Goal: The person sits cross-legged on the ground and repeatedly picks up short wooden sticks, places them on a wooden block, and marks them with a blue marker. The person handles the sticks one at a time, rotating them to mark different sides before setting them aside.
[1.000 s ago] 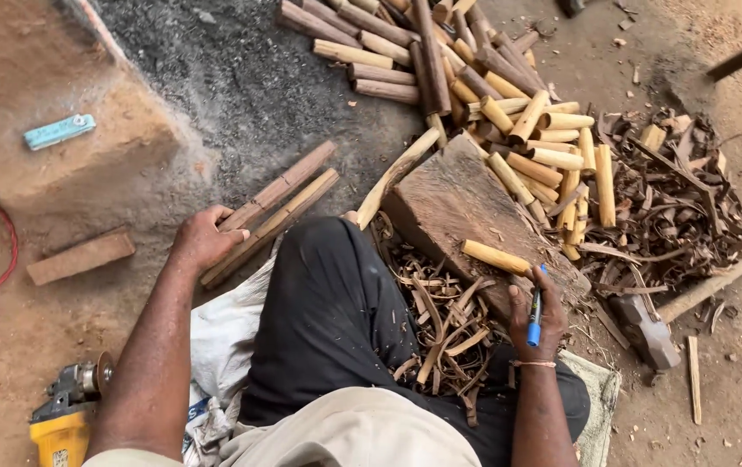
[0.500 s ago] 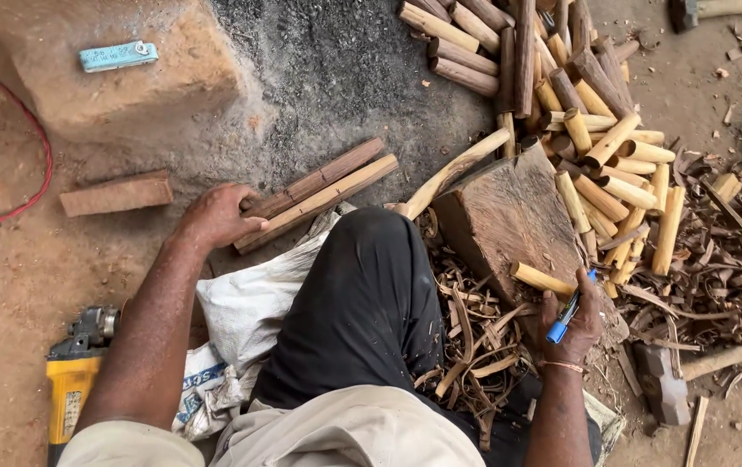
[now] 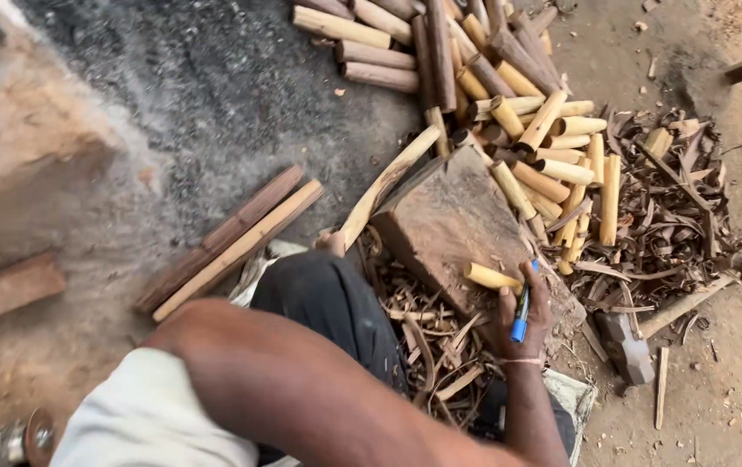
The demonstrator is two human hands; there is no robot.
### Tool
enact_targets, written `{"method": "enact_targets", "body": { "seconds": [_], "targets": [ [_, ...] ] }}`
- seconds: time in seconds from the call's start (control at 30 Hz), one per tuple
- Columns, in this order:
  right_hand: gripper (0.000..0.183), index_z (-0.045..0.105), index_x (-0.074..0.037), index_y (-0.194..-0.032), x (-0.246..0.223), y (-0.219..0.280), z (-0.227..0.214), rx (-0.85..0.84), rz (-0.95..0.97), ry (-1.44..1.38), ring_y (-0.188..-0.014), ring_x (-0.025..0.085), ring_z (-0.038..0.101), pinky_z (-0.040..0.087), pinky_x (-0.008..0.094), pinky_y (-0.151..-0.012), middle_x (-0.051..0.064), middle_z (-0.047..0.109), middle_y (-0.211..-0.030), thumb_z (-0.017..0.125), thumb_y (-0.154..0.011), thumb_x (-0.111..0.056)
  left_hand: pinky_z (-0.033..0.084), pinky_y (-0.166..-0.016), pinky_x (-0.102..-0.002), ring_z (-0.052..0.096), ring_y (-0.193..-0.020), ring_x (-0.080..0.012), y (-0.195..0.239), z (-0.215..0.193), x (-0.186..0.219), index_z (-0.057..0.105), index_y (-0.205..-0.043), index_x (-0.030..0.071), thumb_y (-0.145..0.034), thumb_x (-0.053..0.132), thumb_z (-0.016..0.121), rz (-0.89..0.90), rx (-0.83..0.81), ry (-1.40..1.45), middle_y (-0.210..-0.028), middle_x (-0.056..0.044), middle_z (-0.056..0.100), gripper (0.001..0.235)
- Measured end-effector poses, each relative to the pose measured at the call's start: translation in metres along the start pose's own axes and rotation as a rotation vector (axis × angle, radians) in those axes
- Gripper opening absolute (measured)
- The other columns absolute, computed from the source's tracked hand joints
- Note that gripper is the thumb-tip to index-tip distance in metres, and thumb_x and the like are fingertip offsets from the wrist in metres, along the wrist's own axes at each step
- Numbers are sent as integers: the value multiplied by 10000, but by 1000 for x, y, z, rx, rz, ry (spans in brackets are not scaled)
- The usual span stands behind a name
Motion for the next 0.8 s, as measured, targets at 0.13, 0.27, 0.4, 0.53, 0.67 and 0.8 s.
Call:
{"method": "enact_targets", "body": {
  "seconds": [0.13, 0.27, 0.4, 0.53, 0.67, 0.8],
  "targets": [
    [558, 484, -51, -1500, 6, -2, 1, -22, 46, -347, -1346, 325, 573, 465, 420, -1132, 204, 568, -1467, 657, -982, -168, 600, -869, -383, 746, -956, -216, -62, 55, -74, 636, -1310, 184, -895, 159, 658, -156, -562, -303, -1139, -78, 734, 416],
    [499, 570, -77, -1442, 6, -10, -2, 13, -69, 14, -1281, 300, 650, 541, 408, -1081, 169, 654, -1391, 650, -956, -163, 544, -818, -489, 655, -1044, -243, -166, -143, -180, 712, -1143, 190, -752, 142, 744, -105, -90, -1468, -1093, -41, 705, 395],
    [510, 580, -81, -1424, 9, -11, -3, -1, -45, 6, -1263, 292, 655, 549, 402, -1061, 158, 653, -1373, 675, -933, -177, 491, -919, -481, 652, -1088, -287, -146, -324, -260, 748, -1070, 126, -960, 192, 624, -641, 224, -1800, -1104, -117, 724, 179],
    [513, 575, -81, -1419, 6, -15, -6, -11, -65, 9, -1241, 280, 663, 547, 388, -1049, 152, 663, -1337, 669, -925, -178, 405, -983, -586, 570, -1238, -356, -117, -366, -307, 670, -1281, 138, -899, 280, 527, -601, 430, -2120, -1296, -127, 647, 432],
    [551, 562, -79, -1430, -2, -14, -10, -21, -107, -51, -1233, 291, 658, 525, 397, -1061, 161, 661, -1327, 675, -898, -168, 417, -967, -479, 558, -1235, -317, -114, -373, -335, 668, -1349, 104, -1080, 201, 495, -853, 293, -2013, -1311, -137, 648, 334],
    [608, 574, -97, -1410, -15, -17, -16, -4, -161, -93, -1199, 290, 661, 520, 395, -1035, 161, 669, -1291, 691, -813, -126, 416, -921, -492, 557, -1227, -293, -113, -372, -297, 641, -1274, 184, -958, 255, 531, -682, 557, -2014, -1285, -115, 643, 342]
  ]
}}
Point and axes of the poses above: each hand's wrist, its own y-axis away from the middle knuckle, its own z-axis out of the palm, x = y × z, the point moved 6 cm from there along -y, towards the middle knuckle
